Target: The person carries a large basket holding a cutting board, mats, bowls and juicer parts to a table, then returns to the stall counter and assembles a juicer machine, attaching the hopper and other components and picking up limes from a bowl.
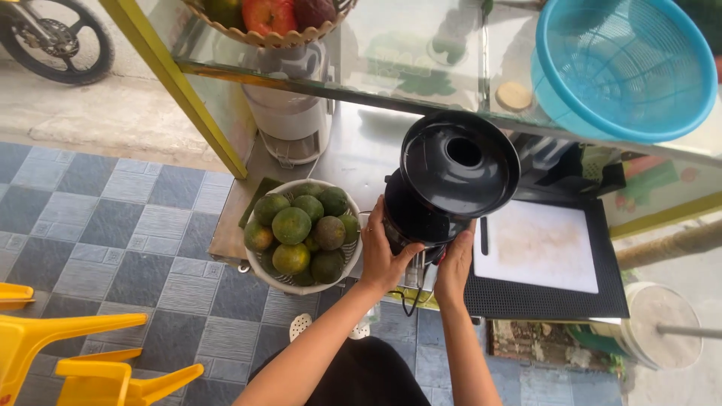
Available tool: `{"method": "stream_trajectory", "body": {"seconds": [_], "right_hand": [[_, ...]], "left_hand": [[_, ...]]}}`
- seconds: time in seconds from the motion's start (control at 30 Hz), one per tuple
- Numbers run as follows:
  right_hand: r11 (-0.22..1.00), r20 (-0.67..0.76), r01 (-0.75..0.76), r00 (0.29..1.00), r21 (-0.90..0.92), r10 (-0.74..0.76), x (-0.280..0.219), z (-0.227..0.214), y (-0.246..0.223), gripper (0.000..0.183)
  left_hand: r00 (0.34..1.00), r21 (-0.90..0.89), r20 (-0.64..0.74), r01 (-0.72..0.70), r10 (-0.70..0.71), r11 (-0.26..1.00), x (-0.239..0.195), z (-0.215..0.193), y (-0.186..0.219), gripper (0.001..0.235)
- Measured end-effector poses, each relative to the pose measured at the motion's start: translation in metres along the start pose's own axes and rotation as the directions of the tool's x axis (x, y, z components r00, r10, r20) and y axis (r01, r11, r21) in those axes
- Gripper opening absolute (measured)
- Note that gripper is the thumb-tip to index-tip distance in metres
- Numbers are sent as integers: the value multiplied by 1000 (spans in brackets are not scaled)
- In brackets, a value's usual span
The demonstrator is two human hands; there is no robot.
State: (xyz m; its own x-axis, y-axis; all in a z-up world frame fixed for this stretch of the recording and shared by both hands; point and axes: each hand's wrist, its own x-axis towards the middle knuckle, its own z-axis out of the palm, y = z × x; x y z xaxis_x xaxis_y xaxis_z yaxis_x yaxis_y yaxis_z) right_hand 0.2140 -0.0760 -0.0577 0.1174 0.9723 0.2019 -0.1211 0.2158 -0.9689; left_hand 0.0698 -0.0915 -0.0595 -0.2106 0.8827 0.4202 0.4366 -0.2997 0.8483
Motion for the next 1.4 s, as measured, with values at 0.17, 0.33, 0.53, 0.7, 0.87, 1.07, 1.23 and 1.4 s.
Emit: {"method": "stream_trajectory", "body": {"seconds": [0.17, 0.33, 0.53, 0.7, 0.87, 1.07, 1.23, 1.4], "right_hand": [[995, -84, -42, 995, 87, 50, -10, 8, -13, 63], [772, -249, 254, 849, -582, -466, -33, 19, -43, 12], [838, 82, 455, 888, -301, -453, -58, 97, -67, 10], [917, 345, 367, 890, -156, -297, -92, 190, -52, 14], [943, 555, 319, 804, -96, -215, -141, 322, -34, 10], [984, 856, 167, 499, 63, -139, -235, 496, -30, 11], [968, 963, 227, 215, 112, -162, -313, 612, -10, 10], [986, 998, 153, 12, 64, -66, -380, 745, 54, 12]], "left_hand": [[998, 29, -55, -5, 6, 1000, 0, -3, 5, 111], [997, -29, -33, -64, 63, 998, 2, -17, -6, 79], [954, 103, -300, 62, -28, 993, 29, -120, 23, 25], [838, 131, -540, 169, -72, 977, 12, -240, -19, 22], [673, 106, -707, 403, -217, 909, -46, -400, -53, 23], [344, -23, -901, 571, -265, 821, -167, -555, -96, 30], [92, -102, -974, 633, -205, 767, -248, -633, -146, 31], [-116, -348, -929, 600, -351, 721, -301, -688, -206, 23]]}}
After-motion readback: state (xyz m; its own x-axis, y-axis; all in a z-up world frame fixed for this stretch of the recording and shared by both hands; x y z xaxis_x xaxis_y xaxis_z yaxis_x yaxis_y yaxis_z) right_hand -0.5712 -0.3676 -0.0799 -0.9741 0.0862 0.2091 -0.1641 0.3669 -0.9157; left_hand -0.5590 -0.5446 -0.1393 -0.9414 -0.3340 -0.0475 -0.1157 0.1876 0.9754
